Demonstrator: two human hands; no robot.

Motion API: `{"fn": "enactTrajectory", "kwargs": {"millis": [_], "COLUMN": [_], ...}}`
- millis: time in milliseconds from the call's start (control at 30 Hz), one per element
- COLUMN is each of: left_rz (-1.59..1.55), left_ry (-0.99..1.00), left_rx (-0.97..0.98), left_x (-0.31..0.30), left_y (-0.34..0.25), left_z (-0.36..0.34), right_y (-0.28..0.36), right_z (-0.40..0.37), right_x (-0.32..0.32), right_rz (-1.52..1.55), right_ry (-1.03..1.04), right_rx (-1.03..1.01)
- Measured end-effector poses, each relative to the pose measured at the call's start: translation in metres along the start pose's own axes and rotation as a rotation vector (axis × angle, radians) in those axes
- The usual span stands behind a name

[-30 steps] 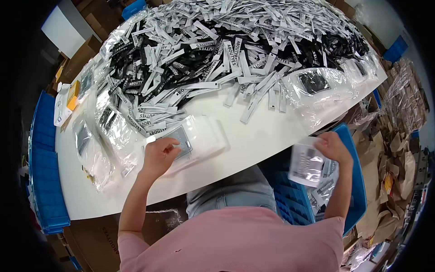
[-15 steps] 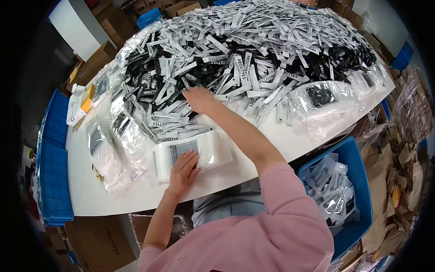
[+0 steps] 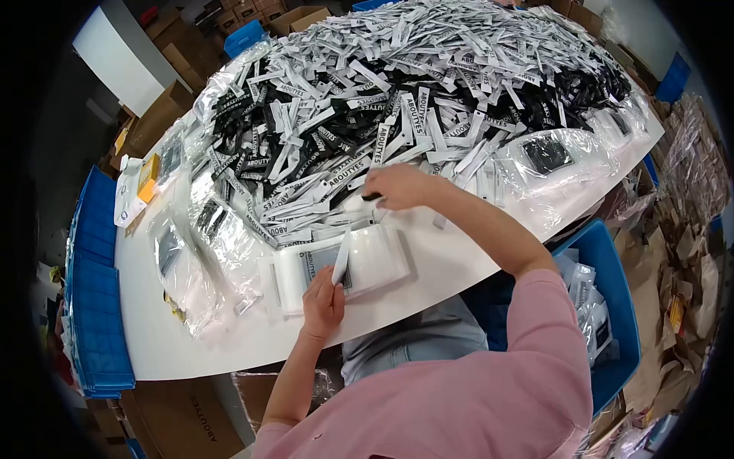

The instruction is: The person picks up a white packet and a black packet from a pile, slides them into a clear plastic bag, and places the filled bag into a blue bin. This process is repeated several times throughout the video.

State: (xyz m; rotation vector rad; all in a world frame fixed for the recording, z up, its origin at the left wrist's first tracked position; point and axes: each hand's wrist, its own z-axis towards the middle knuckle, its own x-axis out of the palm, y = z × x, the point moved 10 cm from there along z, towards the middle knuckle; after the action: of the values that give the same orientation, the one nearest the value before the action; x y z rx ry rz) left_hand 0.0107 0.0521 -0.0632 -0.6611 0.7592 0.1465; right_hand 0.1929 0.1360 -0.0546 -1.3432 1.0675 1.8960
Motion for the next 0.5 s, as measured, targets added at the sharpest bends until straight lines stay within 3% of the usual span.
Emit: {"fn": "enactTrajectory", "kwargs": {"millis": [100,167,233,300,367,433,467,500], "left_rz": [0.005,0.016,-0.059,-0.049,-0.155,-0.236,-0.395,-0.555], "left_ry": [0.006,-0.002,0.01,-0.023,0.002,-0.026,-0.056,-0.086], "left_rx": [0.015,0.023,-0.098,-0.114,-0.322,-0.368,-0.49,-0.609], "left_x": [0.003,0.003,0.004,0.0,0.0,-0.002,-0.001,0.001], "left_y": [0.0,-0.001,0.011,0.014,0.033,0.037,0.046,0.052], "left_z": [-0.001,-0.002,-0.003,-0.004,-0.008,-0.004,-0.005,-0.005], "right_y": [0.004,0.007,0.003,-0.006,-0.009,-0.018,-0.04,-0.032], "right_z": [-0.019,-0.025,-0.033,-0.041,-0.047,-0.063,-0.076,-0.078], "right_x": [0.039,0.028,0.026,0.006,0.001,-0.033,-0.021,-0.024], "right_rz": [-0.261,-0.249,-0.235,-0.159,-0.111,0.133,0.48,0.48], "right_ry": [0.298,0.277,0.254,0.024,-0.012,-0.502,-0.581,-0.577], "right_rx": [0.14,0.194,0.248,0.325,0.339,0.376,0.555,0.553]}}
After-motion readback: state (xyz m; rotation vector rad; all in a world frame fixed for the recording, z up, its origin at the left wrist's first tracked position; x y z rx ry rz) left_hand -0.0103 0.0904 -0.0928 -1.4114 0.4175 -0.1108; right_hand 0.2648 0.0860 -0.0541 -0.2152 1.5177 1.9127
